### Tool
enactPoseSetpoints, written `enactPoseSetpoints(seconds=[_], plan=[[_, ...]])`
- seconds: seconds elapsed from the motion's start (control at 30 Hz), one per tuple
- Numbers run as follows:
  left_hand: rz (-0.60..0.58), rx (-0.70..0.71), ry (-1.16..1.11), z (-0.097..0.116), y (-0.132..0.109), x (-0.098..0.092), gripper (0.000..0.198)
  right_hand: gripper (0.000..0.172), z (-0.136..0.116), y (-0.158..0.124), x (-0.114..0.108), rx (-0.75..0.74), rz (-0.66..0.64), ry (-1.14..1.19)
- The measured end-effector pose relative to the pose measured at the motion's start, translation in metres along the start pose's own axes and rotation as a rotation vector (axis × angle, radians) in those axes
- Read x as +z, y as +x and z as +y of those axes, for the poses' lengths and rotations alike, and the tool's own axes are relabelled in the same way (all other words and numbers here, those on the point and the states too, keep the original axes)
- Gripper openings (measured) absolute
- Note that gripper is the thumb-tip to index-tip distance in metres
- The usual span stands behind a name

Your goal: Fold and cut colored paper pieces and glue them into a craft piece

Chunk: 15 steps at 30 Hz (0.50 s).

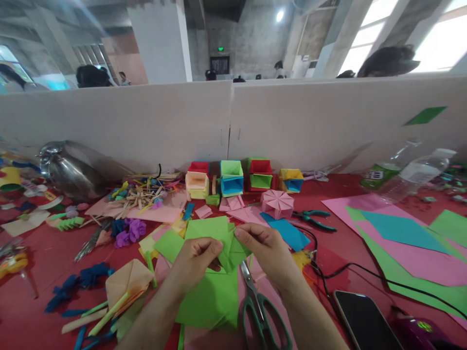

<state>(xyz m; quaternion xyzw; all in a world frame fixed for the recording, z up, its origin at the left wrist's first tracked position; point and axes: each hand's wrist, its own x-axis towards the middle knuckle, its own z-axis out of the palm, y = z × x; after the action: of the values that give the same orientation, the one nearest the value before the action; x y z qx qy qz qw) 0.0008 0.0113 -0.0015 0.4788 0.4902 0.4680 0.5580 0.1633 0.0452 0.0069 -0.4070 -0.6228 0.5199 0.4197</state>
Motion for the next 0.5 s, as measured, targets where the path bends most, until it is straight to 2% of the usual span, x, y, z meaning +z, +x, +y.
enactPoseSetpoints(seconds=[0.33, 0.5], plan=[[-0.061, 0.050, 0.097, -0.0060, -0.0016, 0.0022, 0.031, 0.027, -0.0088, -0.0027, 0.0022, -0.008, 0.000, -0.022], [-0.003, 0.119, 0.214, -0.0054, -0.0044, 0.0002, 0.028, 0.020, -0.0073, -0.0027, 0.0031, -0.032, -0.016, -0.029]])
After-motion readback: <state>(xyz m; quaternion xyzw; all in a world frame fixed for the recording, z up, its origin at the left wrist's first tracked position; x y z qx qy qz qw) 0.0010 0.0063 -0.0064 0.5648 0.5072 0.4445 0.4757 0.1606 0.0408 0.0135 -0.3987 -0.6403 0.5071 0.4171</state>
